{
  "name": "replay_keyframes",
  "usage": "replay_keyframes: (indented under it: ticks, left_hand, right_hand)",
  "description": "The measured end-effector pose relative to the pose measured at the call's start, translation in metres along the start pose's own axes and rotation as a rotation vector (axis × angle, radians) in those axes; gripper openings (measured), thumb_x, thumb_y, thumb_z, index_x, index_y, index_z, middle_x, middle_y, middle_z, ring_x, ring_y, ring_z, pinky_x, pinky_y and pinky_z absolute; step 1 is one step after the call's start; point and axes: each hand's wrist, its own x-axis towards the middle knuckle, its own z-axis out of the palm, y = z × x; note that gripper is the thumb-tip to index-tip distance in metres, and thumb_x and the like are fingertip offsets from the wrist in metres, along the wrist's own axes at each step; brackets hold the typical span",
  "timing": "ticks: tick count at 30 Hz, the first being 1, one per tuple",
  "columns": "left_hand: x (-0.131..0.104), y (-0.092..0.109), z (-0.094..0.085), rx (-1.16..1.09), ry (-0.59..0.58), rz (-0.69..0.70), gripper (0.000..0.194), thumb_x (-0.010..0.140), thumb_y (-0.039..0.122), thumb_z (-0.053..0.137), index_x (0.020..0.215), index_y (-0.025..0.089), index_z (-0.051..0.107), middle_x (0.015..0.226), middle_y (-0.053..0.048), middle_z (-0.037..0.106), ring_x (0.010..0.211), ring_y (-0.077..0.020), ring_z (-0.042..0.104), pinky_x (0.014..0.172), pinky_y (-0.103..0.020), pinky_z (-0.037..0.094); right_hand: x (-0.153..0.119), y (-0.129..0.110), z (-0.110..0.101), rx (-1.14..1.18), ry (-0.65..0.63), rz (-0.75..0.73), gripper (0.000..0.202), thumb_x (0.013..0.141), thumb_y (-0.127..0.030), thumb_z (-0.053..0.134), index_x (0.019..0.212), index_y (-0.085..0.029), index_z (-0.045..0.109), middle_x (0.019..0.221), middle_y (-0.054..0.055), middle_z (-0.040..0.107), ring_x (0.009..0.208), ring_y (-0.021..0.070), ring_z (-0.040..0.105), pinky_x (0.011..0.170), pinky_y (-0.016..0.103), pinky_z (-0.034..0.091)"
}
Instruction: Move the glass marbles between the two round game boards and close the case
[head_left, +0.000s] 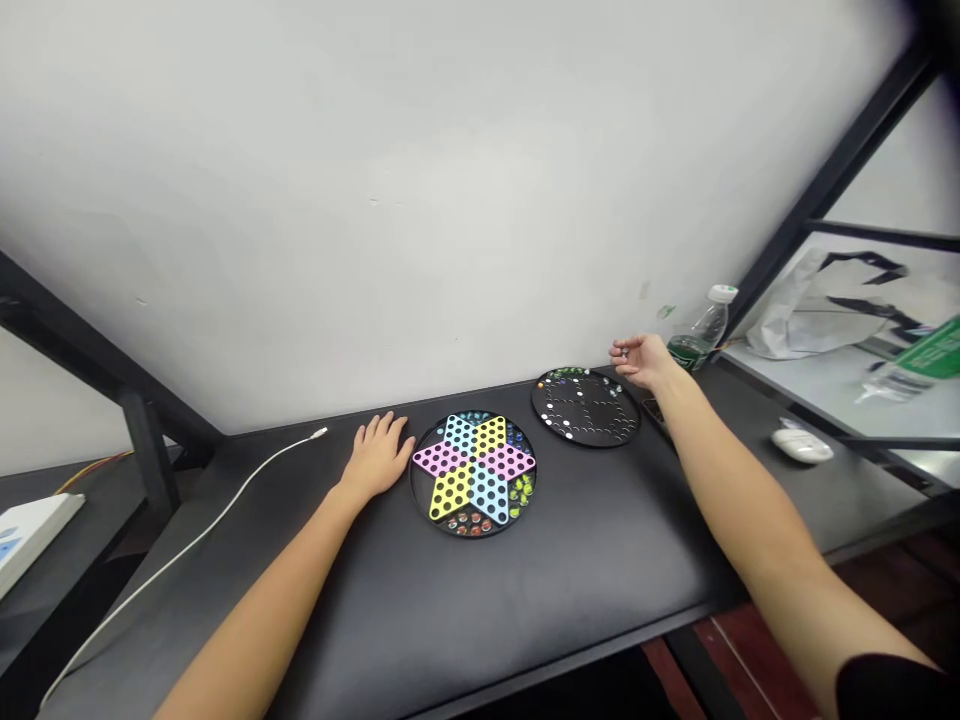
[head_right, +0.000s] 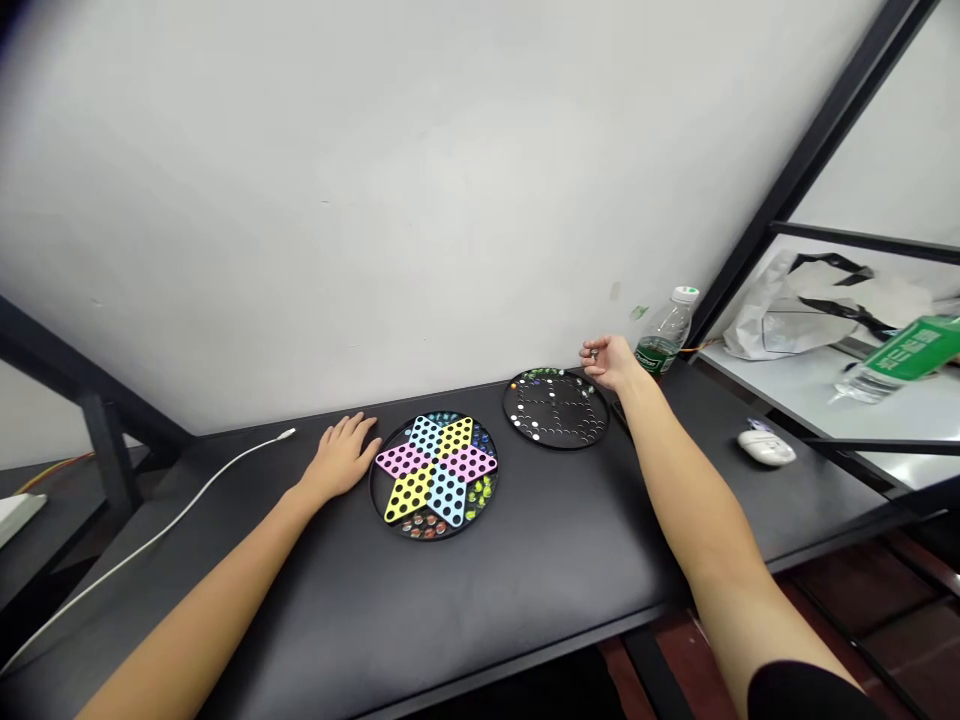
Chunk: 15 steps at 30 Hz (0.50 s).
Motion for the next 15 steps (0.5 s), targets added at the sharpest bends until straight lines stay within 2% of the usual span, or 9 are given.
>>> replay_keyframes:
  ticks: [3, 5, 7, 9, 12, 15]
  left_hand:
    - [0.0, 0.0, -0.001, 0.004, -0.014, -0.001, 0.056, 0.099, 0.045, 0.03, 0.144, 0.017, 0.048, 0.155, -0.014, 0.042, 0.145, -0.0346, 0.034, 0.117, -0.054, 0.028]
    - [0.001, 0.001, -0.002, 0.007, -0.021, 0.003, 0.057, 0.099, 0.045, 0.031, 0.145, 0.016, 0.048, 0.156, -0.015, 0.041, 0.145, -0.0349, 0.034, 0.117, -0.054, 0.028]
    - [0.001, 0.0, -0.002, 0.01, -0.022, 0.0, 0.056, 0.099, 0.045, 0.031, 0.145, 0.016, 0.048, 0.156, -0.014, 0.041, 0.145, -0.035, 0.034, 0.117, -0.054, 0.027]
    - [0.001, 0.0, -0.001, 0.01, -0.02, -0.005, 0.056, 0.099, 0.045, 0.031, 0.145, 0.017, 0.048, 0.156, -0.014, 0.041, 0.145, -0.0345, 0.034, 0.118, -0.053, 0.027]
    - [0.001, -0.001, 0.0, 0.003, -0.013, 0.0, 0.056, 0.099, 0.045, 0.031, 0.144, 0.017, 0.048, 0.155, -0.015, 0.042, 0.145, -0.0339, 0.034, 0.117, -0.053, 0.027]
    - [0.001, -0.001, 0.001, 0.005, -0.009, 0.005, 0.056, 0.1, 0.046, 0.03, 0.144, 0.017, 0.047, 0.155, -0.014, 0.042, 0.145, -0.0342, 0.034, 0.117, -0.054, 0.028]
  right_hand:
    - [0.008, 0.009, -0.005, -0.156, 0.22, -0.009, 0.021, 0.086, -0.04, 0.051, 0.077, -0.021, 0.05, 0.062, 0.002, 0.045, 0.051, 0.0137, 0.039, 0.041, 0.024, 0.03]
    - [0.012, 0.017, -0.001, -0.44, 0.312, -0.031, 0.023, 0.084, -0.04, 0.059, 0.079, -0.018, 0.06, 0.065, 0.004, 0.054, 0.059, 0.0158, 0.049, 0.051, 0.026, 0.04]
    - [0.017, 0.024, 0.005, -0.723, 0.299, -0.069, 0.02, 0.079, -0.036, 0.068, 0.082, -0.016, 0.068, 0.073, 0.007, 0.064, 0.071, 0.0194, 0.058, 0.065, 0.028, 0.046]
    - [0.022, 0.03, 0.012, -0.911, 0.234, -0.097, 0.023, 0.078, -0.033, 0.071, 0.092, -0.015, 0.074, 0.08, 0.008, 0.069, 0.082, 0.0226, 0.063, 0.076, 0.03, 0.047]
    - [0.029, 0.036, 0.021, -1.029, 0.173, -0.097, 0.034, 0.08, -0.034, 0.071, 0.109, -0.016, 0.074, 0.089, 0.011, 0.073, 0.09, 0.0255, 0.066, 0.082, 0.032, 0.047]
    - [0.034, 0.04, 0.026, -1.067, 0.151, -0.1, 0.036, 0.08, -0.036, 0.07, 0.111, -0.018, 0.074, 0.096, 0.011, 0.074, 0.094, 0.0266, 0.066, 0.081, 0.032, 0.047]
